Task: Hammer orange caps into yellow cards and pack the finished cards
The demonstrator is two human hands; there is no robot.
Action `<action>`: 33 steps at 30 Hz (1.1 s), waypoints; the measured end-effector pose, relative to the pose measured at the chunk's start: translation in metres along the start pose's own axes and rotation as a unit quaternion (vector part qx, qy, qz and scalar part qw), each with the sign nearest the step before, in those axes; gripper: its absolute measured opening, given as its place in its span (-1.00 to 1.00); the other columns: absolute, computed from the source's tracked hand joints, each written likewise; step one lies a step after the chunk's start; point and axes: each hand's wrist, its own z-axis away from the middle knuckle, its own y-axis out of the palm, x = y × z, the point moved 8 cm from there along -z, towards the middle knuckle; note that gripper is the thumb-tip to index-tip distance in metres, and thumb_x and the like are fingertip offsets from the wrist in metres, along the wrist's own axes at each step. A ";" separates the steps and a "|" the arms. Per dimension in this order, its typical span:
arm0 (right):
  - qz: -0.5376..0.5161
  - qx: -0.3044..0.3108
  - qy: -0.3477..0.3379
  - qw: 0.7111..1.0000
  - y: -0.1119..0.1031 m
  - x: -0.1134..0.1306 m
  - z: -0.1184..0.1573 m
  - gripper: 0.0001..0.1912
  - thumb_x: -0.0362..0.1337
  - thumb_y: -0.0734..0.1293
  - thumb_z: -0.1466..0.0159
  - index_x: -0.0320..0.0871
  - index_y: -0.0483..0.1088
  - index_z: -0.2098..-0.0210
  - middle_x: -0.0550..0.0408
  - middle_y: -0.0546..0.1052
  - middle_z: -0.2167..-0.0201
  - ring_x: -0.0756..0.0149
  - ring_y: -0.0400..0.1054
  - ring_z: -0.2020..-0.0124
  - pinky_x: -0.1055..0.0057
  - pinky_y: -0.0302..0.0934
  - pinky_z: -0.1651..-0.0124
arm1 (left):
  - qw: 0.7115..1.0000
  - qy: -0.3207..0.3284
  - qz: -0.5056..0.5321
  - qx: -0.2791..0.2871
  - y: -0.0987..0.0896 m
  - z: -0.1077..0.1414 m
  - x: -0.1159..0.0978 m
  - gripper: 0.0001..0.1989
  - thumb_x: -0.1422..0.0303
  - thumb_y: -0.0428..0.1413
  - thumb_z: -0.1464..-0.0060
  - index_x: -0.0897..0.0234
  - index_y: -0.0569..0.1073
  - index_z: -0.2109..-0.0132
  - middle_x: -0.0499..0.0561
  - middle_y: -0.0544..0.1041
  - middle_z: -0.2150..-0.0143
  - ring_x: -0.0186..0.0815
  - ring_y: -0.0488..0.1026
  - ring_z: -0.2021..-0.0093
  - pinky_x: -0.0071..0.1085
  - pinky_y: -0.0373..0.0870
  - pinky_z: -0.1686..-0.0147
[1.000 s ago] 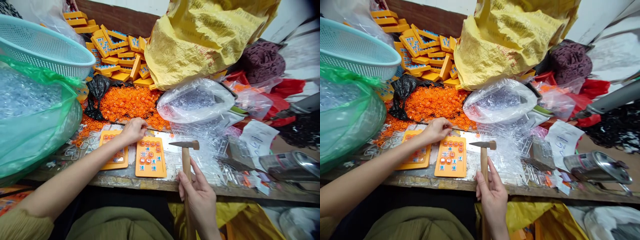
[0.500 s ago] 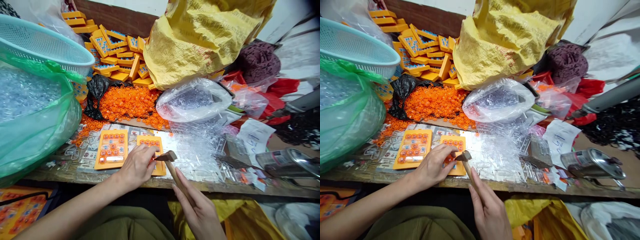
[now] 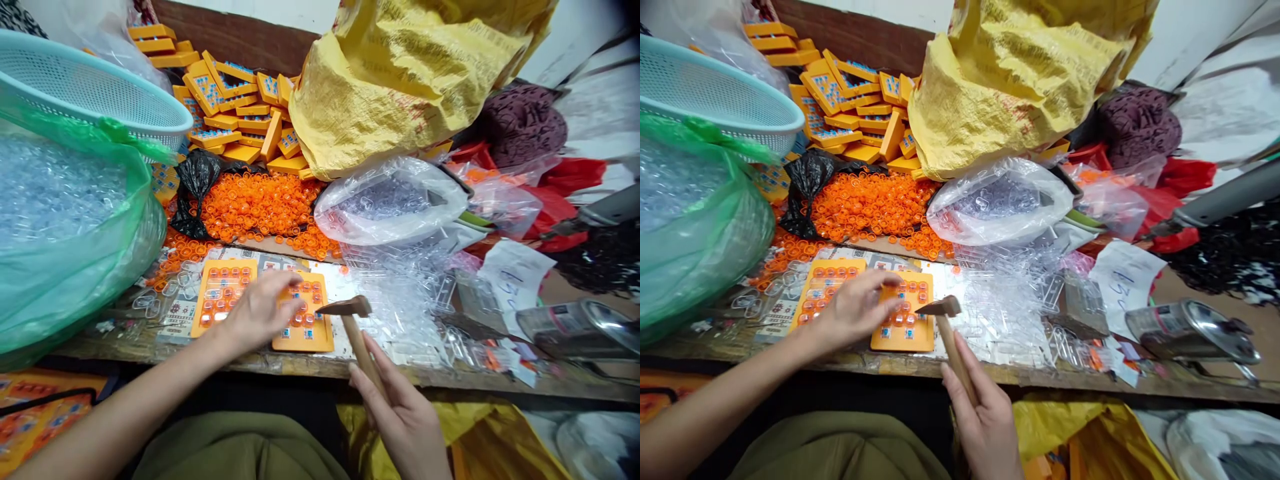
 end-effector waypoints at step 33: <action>0.039 0.022 -0.140 0.989 0.016 0.023 0.019 -0.55 -0.34 0.32 -0.23 0.15 0.36 -0.09 0.24 0.50 -0.03 0.29 0.45 0.02 0.44 0.32 -0.05 | 1.000 0.009 0.005 0.024 0.005 0.056 -0.012 -0.68 0.49 0.08 -0.06 0.34 0.36 0.00 0.09 0.56 0.24 -0.25 0.52 0.26 -0.33 0.47 0.23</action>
